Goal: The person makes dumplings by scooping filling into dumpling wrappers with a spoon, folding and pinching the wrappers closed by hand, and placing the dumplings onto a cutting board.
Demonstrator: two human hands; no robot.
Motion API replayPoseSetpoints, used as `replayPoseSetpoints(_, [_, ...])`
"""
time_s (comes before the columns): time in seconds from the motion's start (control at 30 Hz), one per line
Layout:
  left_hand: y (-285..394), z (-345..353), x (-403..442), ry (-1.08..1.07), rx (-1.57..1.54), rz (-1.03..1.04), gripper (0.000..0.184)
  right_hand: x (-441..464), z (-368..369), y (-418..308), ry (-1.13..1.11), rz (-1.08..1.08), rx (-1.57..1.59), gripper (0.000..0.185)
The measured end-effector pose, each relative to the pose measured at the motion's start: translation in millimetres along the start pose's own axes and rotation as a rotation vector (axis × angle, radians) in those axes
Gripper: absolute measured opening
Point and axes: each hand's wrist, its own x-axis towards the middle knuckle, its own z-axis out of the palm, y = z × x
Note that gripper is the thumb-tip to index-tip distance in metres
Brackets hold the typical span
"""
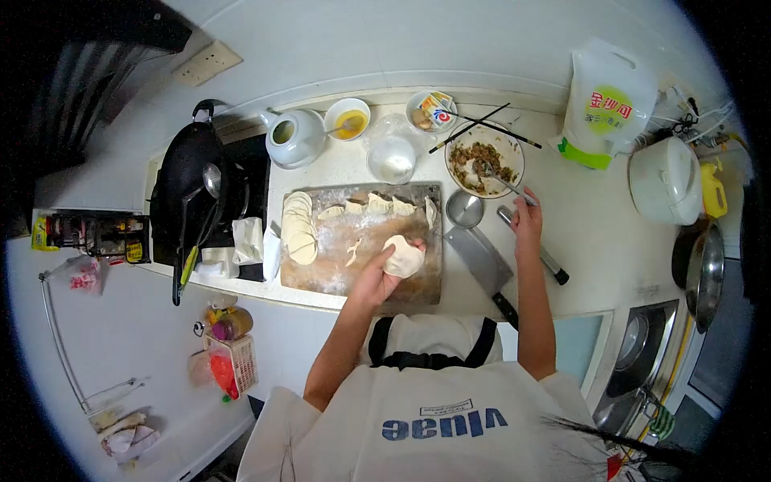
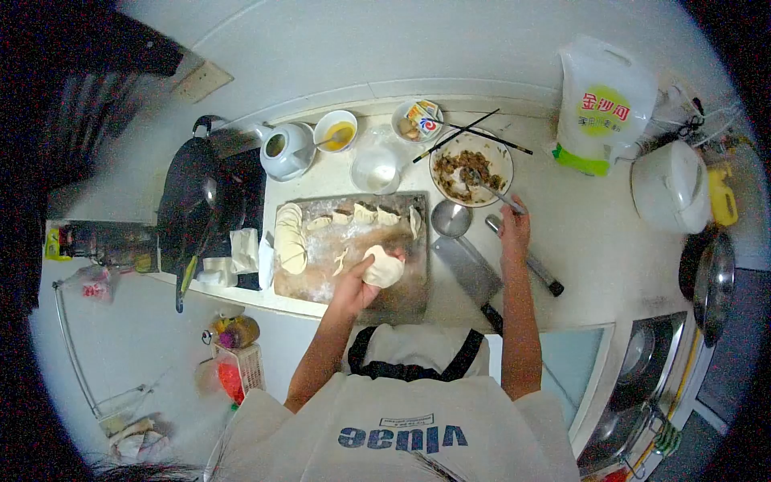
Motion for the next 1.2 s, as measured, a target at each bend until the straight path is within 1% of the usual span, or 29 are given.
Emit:
replayPoseSetpoints(0.07, [-1, -3, -10, -0.002, -0.007, -0.006, 0.040, -6, 11, 2, -0.027, -0.096, 0.008, 0.027])
replayPoseSetpoints(0.1, [-10, 9, 13, 0.087, 0.069, -0.006, 0.038, 18, 3, -5, -0.007, -0.152, -0.106, 0.027])
replayPoseSetpoints(0.13, [-5, 9, 4, 0.197, 0.168, -0.005, 0.036, 11, 15, -2, 0.011, -0.186, -0.195, 0.027])
replayPoseSetpoints(0.17, [-9, 13, 16, 0.260, 0.244, 0.002, 0.034, 22, 14, -10, 0.038, -0.265, -0.311, 0.027])
replayPoseSetpoints(0.2, [-11, 12, 19, 0.278, 0.290, 0.028, 0.033, 25, 15, -11, 0.023, -0.350, -0.387, 0.026])
replayPoseSetpoints(0.27, [-16, 5, 21, 0.326, 0.378, 0.080, 0.032, 21, 14, -12, -0.051, -0.318, -0.355, 0.026])
replayPoseSetpoints(0.33, [-20, 3, 26, 0.326, 0.374, 0.091, 0.031, 18, 15, -19, -0.104, -0.293, -0.371, 0.025])
replayPoseSetpoints(0.43, [-20, -1, 31, 0.361, 0.413, 0.100, 0.030, 12, 16, -21, -0.041, -0.352, -0.410, 0.024])
replayPoseSetpoints(0.47, [-20, -2, 32, 0.378, 0.432, 0.101, 0.029, 12, 17, -24, -0.042, -0.406, -0.466, 0.023])
replayPoseSetpoints(0.53, [-18, 13, 30, 0.315, 0.454, 0.101, 0.029, 14, 19, -30, -0.041, -0.517, -0.582, 0.024])
replayPoseSetpoints(0.63, [-15, 35, 28, 0.237, 0.486, 0.076, 0.029, 24, 26, -26, -0.175, -0.519, -0.500, 0.024])
replayPoseSetpoints(0.73, [-17, 32, 31, 0.194, 0.513, 0.080, 0.030, 26, 26, -25, -0.198, -0.506, -0.558, 0.025])
replayPoseSetpoints(0.87, [-16, 30, 33, 0.205, 0.498, 0.107, 0.029, 24, 13, -22, -0.079, -0.309, -0.359, 0.027])
replayPoseSetpoints(0.97, [-12, 34, 33, 0.266, 0.540, 0.070, 0.028, 33, 4, -3, 0.005, -0.193, -0.215, 0.031])
replayPoseSetpoints(1.07, [-14, 26, 41, 0.255, 0.332, 0.053, 0.030, 42, 0, 13, 0.032, -0.039, -0.019, 0.033])
replayPoseSetpoints(1.13, [-13, 24, 47, 0.276, 0.352, 0.050, 0.031, 43, 1, 17, 0.043, 0.039, 0.118, 0.033])
replayPoseSetpoints(1.2, [-13, 27, 49, 0.297, 0.377, 0.047, 0.033, 43, 1, 20, 0.110, -0.018, 0.175, 0.032])
